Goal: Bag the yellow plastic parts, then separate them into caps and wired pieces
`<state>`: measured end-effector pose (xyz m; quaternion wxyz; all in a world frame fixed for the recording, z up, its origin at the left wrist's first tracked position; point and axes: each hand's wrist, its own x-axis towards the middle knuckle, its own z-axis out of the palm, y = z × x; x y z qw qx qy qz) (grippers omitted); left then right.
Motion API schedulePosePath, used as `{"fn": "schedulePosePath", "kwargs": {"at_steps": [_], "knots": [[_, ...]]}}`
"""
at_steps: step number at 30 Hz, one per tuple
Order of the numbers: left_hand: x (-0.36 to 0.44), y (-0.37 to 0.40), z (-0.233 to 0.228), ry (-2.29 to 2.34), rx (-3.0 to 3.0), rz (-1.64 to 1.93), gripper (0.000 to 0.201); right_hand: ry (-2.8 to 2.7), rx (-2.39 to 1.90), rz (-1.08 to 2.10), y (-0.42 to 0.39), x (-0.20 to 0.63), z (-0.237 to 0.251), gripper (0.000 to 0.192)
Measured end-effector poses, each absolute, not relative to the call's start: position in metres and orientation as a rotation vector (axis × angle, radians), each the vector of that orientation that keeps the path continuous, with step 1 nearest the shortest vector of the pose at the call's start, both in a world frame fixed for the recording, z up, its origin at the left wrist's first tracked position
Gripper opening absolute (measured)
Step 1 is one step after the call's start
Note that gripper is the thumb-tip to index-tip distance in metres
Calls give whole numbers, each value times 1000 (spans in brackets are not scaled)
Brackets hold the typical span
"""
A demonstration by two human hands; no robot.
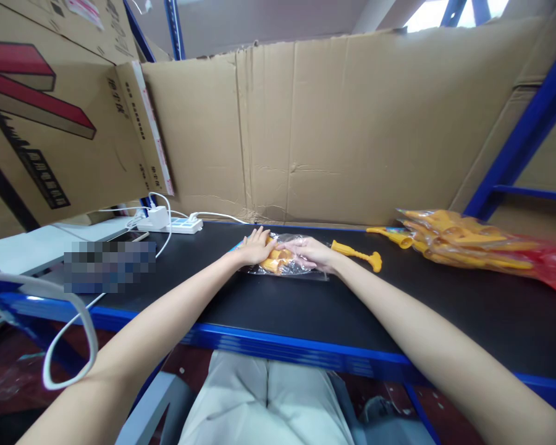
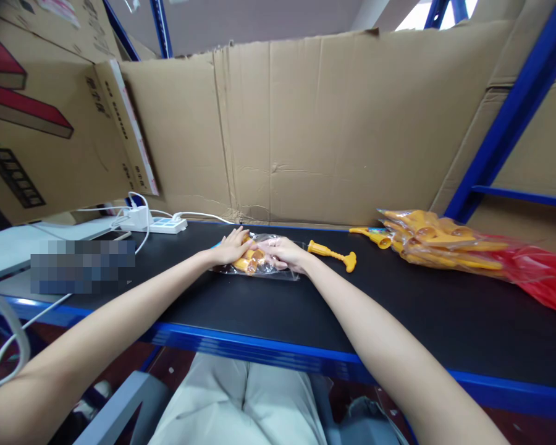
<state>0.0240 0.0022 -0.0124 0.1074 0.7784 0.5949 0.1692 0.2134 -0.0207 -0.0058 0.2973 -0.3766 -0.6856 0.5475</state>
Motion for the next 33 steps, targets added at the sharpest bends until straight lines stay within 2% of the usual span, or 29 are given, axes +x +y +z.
{"fn": "schedulePosePath", "kwargs": {"at_steps": [2,4,6,10,13,18,23,28,33], "knots": [[25,1,-17,1739,2302,552,60,-1900,-1010,1487,-22,211,-5,44],[25,2,-19,1738,2306,597,60,-1986,-1031,1379,-21,208,-5,43],[25,4,-21,1736,2308,601,60,-2059,-1029,1149,-17,205,-7,39],[23,11,-24,1723,2336,583,64,-2084,-960,595,-8,201,-13,19],[24,15,-25,1684,2394,556,66,-2061,-1006,438,-2,200,-19,14],[27,14,-17,1648,2418,408,58,-1979,-971,646,6,206,-26,23],[30,16,-12,1686,2361,380,60,-1864,-948,914,-4,210,-17,37],[28,29,-25,1634,2414,813,51,-1693,-1085,1001,-10,205,-12,43],[25,37,-33,1509,2432,1045,18,-1590,-1167,1010,-7,202,-14,44]]}}
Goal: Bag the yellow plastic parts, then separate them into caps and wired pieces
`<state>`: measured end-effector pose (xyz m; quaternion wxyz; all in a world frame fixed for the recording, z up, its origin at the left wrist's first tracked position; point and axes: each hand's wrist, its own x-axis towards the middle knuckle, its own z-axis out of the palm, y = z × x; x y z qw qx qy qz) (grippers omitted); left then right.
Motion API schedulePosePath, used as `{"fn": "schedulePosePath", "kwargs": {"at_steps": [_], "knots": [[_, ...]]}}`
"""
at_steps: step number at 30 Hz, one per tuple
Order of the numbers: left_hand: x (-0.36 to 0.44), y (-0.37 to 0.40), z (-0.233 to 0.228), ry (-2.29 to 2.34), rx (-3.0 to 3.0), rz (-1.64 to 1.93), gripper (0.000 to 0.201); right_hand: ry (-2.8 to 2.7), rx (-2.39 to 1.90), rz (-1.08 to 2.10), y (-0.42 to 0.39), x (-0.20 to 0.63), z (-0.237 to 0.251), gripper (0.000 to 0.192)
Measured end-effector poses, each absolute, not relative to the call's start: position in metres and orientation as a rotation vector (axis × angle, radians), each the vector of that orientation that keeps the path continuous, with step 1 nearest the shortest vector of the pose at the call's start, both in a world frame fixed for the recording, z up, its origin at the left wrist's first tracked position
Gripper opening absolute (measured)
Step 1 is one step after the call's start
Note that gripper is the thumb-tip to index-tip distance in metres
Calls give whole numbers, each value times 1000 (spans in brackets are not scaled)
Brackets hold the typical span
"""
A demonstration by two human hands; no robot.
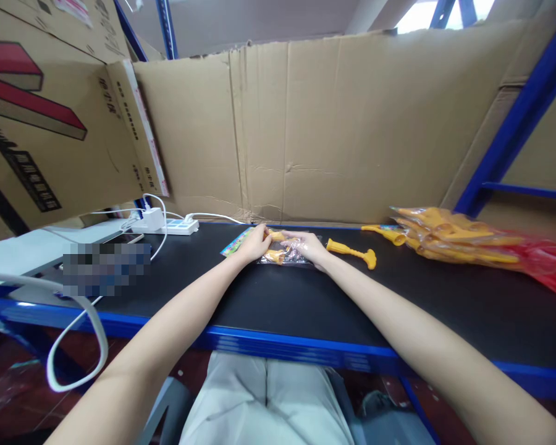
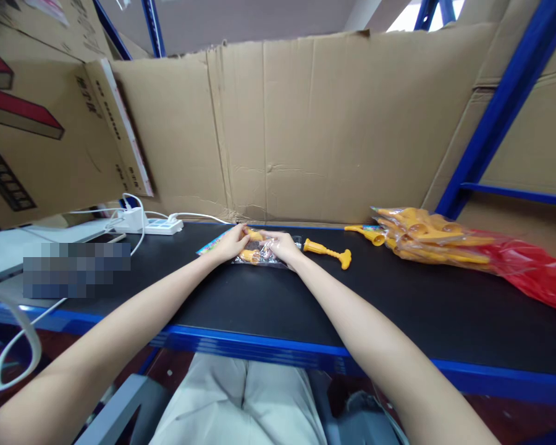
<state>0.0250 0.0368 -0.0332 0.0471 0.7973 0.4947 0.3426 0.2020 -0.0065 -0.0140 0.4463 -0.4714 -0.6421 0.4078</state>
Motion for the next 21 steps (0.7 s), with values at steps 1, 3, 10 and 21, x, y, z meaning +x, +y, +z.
{"fn": "schedulePosePath", "kwargs": {"at_steps": [1,3,10,21], "knots": [[25,37,-34,1486,2440,1053,13,-1594,-1173,1025,-6,203,-14,43],[24,37,-33,1445,2458,1066,7,-1627,-1170,1060,-7,205,-13,39],[24,35,-31,1419,2547,1027,11,-1661,-1195,1048,-3,207,-16,27],[22,37,-30,1449,2541,902,11,-1676,-1144,1053,1,212,-17,25]]}}
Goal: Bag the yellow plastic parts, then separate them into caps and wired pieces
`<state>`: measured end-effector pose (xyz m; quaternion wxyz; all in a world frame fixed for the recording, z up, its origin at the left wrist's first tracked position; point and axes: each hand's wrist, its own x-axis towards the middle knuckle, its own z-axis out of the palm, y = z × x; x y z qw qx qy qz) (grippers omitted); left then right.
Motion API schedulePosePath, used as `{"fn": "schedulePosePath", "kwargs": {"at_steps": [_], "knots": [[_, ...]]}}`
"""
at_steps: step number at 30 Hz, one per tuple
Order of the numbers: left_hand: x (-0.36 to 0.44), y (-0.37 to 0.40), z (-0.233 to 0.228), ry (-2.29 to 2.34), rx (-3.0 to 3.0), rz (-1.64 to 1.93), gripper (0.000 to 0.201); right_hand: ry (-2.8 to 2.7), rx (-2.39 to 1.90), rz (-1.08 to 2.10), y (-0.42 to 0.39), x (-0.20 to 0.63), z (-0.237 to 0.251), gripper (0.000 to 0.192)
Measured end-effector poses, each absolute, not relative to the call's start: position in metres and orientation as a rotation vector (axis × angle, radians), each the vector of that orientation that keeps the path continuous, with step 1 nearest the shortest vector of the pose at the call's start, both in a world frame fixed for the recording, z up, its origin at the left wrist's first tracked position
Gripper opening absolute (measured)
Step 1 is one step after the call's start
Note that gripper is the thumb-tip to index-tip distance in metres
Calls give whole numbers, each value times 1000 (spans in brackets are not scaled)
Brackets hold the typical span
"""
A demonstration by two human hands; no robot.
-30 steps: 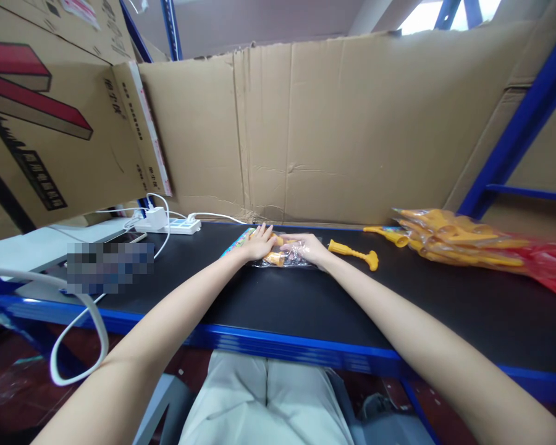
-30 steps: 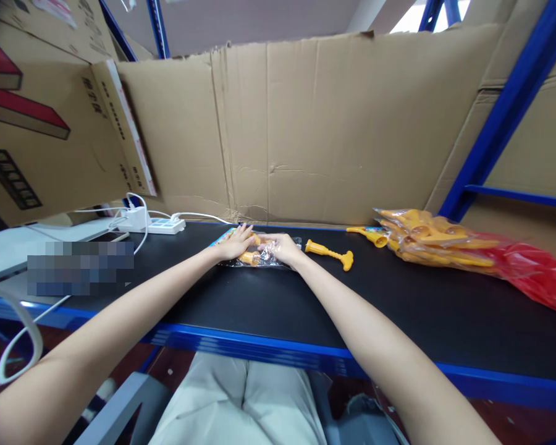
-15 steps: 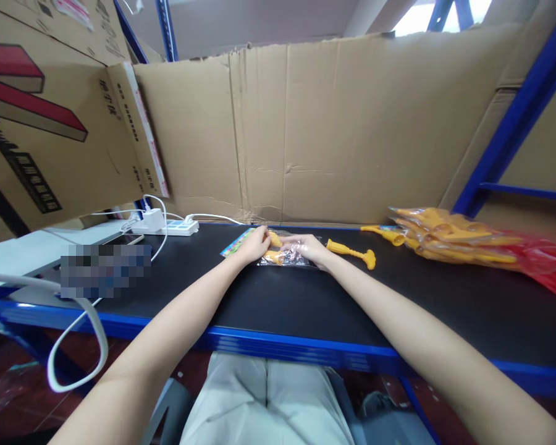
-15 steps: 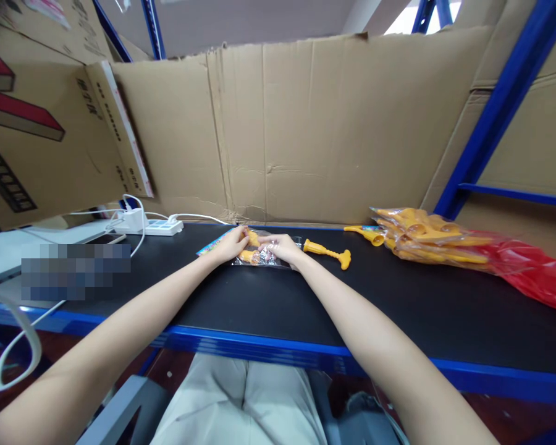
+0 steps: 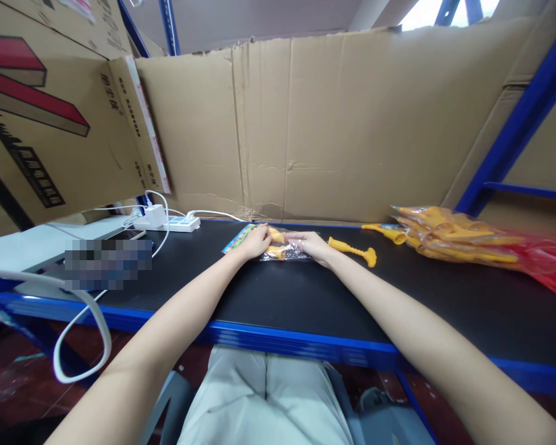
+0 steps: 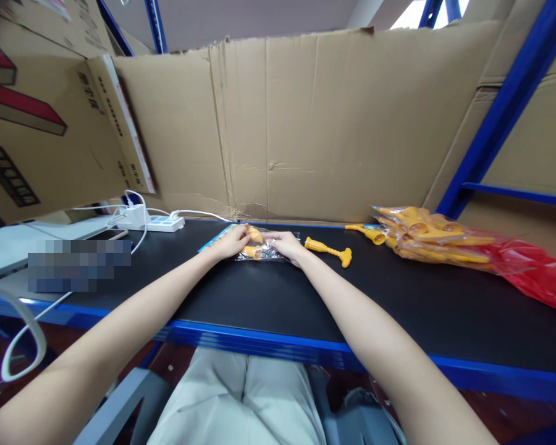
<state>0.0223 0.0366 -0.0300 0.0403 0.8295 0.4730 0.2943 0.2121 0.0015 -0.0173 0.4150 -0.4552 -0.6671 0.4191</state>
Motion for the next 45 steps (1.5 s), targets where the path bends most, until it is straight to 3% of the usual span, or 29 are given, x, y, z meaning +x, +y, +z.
{"fn": "schedulePosePath", "kwargs": {"at_steps": [9,11,15,17,21,27,33,38,45], "knots": [[6,44,-32,1502,2465,886,8,-1413,-1218,1060,5,254,12,30],[0,45,-32,1528,2431,894,9,-1516,-1391,822,5,267,19,29],[-7,47,-32,1594,2363,899,9,-1834,-1902,14,2,288,29,25],[-8,47,-32,1603,2360,909,10,-1933,-2141,-158,-1,294,33,30],[-8,46,-31,1626,2354,899,8,-2022,-2433,-29,0,302,36,38],[-6,45,-29,1625,2378,887,10,-2245,-2249,295,11,318,31,34],[-4,44,-27,1595,2384,882,10,-2333,-2122,188,2,309,31,11],[2,40,-26,1576,2383,873,9,-2328,-1784,360,-12,278,39,29],[8,40,-30,1469,2448,897,6,-2344,-1583,78,-20,232,24,26]]}}
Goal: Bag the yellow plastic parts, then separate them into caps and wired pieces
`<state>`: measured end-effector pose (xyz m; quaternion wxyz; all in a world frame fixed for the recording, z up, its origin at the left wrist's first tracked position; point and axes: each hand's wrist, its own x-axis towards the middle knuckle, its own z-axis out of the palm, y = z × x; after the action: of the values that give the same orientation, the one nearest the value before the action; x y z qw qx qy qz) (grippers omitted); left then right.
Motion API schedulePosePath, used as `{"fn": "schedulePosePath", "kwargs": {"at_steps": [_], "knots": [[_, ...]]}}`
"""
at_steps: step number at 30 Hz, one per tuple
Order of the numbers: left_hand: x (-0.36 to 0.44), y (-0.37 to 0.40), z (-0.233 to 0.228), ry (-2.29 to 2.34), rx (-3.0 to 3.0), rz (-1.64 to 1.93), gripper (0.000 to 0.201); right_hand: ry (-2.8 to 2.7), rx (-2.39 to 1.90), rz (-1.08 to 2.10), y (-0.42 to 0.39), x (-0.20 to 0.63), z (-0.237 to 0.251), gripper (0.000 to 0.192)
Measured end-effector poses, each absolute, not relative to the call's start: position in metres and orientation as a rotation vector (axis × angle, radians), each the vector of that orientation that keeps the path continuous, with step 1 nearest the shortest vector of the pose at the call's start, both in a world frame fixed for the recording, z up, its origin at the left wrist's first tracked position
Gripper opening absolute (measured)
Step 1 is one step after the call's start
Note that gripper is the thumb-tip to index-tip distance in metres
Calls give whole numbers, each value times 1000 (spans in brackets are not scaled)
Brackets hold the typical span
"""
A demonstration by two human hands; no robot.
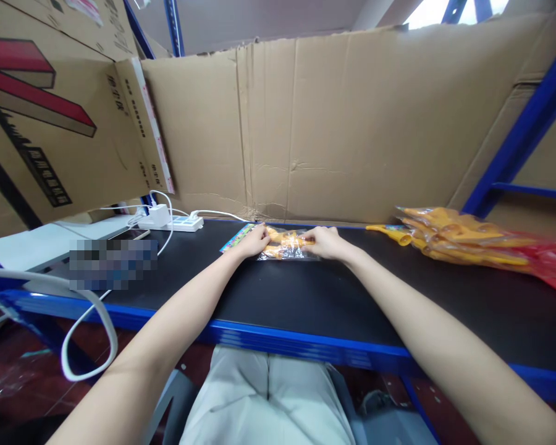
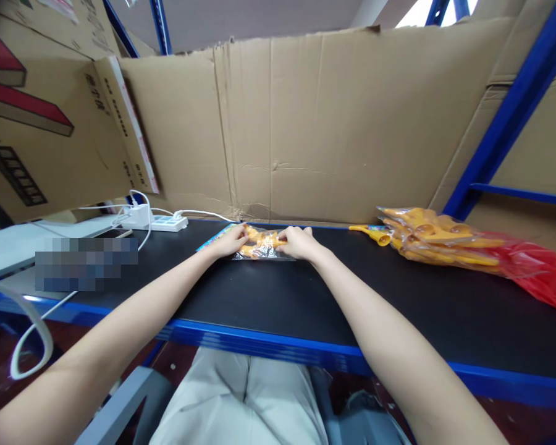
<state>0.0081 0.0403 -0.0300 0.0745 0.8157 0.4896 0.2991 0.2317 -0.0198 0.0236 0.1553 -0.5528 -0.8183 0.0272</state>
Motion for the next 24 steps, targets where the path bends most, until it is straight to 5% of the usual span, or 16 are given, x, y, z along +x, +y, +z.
{"fn": "schedulePosePath", "kwargs": {"at_steps": [10,16,20,24], "knots": [[8,36,-27,1455,2356,976,8,-2198,-1204,614,-16,236,14,34],[7,33,-22,1581,2229,1041,11,-2341,-1251,524,-11,227,-2,18],[0,32,-19,1805,2012,1052,10,-2247,-1236,634,-9,229,0,34],[-2,34,-21,1524,1809,1079,20,-2138,-1308,574,-6,229,-1,24]]}}
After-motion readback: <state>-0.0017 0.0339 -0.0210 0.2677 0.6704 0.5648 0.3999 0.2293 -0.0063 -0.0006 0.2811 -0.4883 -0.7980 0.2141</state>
